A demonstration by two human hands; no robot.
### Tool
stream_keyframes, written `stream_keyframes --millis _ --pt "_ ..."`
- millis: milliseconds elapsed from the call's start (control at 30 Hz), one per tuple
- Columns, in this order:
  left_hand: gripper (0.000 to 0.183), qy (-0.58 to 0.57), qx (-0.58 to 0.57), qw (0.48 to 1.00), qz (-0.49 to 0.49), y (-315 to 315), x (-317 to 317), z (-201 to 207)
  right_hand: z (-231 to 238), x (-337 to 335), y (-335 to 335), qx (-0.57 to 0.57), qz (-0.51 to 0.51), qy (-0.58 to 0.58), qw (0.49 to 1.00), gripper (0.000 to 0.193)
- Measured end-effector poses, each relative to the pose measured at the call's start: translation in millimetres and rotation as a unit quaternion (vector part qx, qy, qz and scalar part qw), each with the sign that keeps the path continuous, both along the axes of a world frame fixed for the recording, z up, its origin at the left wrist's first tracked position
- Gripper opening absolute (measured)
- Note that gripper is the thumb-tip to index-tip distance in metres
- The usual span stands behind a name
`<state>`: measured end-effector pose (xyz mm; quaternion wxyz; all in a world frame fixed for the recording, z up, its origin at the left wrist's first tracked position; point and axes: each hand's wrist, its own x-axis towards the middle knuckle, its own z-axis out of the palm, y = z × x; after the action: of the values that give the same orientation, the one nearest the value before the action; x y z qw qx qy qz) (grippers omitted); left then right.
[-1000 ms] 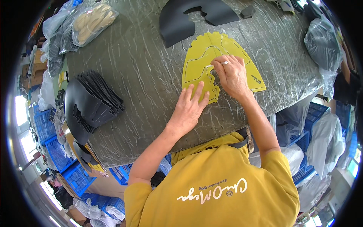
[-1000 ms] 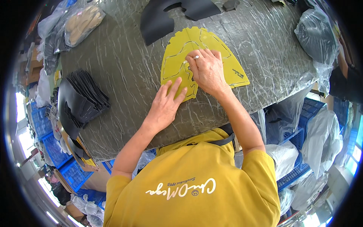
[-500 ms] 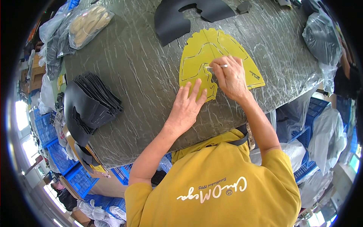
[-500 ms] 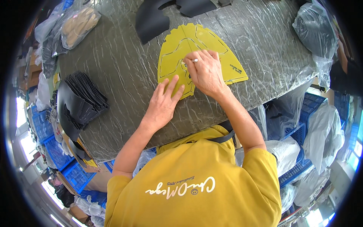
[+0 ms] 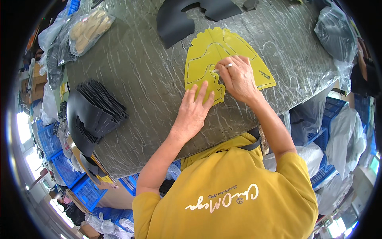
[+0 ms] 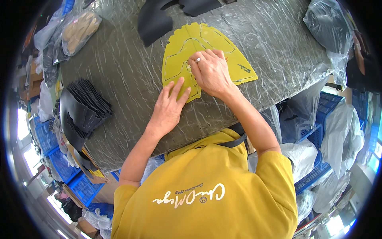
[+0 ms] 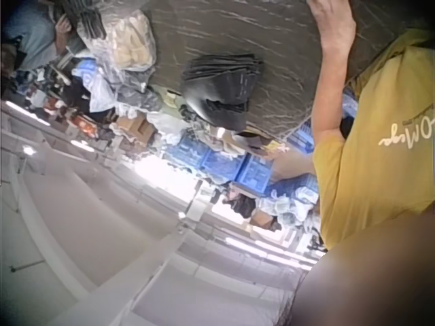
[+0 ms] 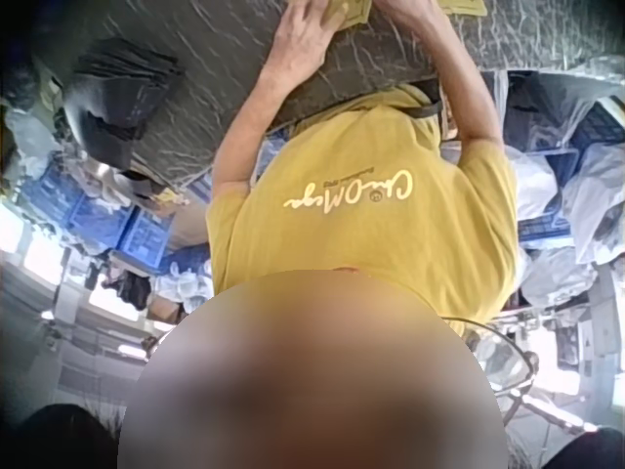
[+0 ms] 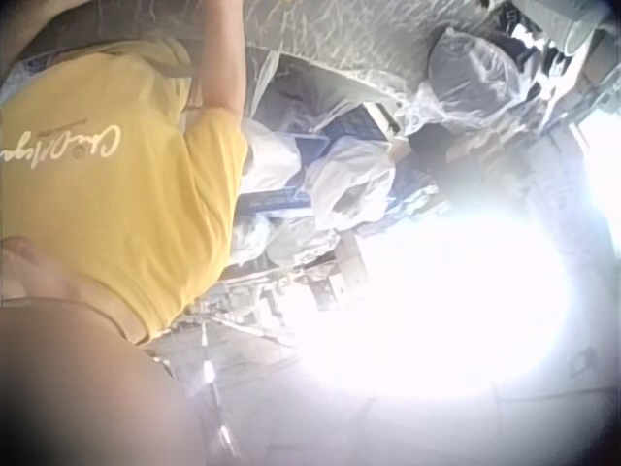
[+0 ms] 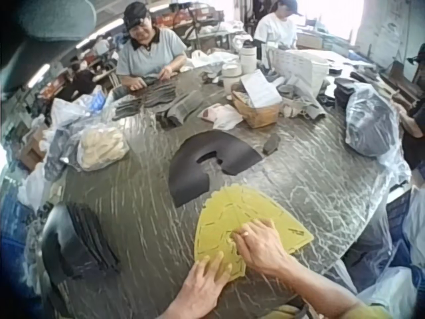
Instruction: Trace a shoe pattern onto pieces of black leather material using a stencil and a marking pen.
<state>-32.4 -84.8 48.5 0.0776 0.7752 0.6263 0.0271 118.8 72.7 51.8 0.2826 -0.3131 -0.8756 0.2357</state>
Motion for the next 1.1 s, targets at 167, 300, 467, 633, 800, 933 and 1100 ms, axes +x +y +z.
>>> stream_keyframes --millis 167,300,467,633,800,933,1100 --pt "0.063 -0.006 0.007 1.000 -0.002 1 0 1 -12 -3 7 -0.020 -0.040 0.034 0.998 0.013" --pt "0.062 -0.006 -0.001 1.000 -0.002 1 0 2 -14 -5 9 -0.028 -0.064 0.046 0.996 0.012" --pt "0.063 -0.006 -0.006 1.000 -0.004 2 0 2 -11 -7 9 -0.007 -0.042 0.045 0.998 0.010" --pt "0.064 0.001 -0.002 1.000 -0.006 1 -1 1 -8 -2 9 0.050 -0.071 0.010 0.996 0.007" --pt "0.063 -0.012 0.010 1.000 -0.007 1 -2 0 -3 3 3 0.053 -0.078 0.018 0.995 0.006" --pt "0.062 -0.017 0.016 1.000 -0.002 0 -3 0 -2 10 -9 0.025 -0.038 0.021 0.999 0.006" --pt "0.057 -0.006 0.012 1.000 -0.015 1 -4 -1 -2 15 -20 0.031 -0.035 0.010 0.999 0.004"
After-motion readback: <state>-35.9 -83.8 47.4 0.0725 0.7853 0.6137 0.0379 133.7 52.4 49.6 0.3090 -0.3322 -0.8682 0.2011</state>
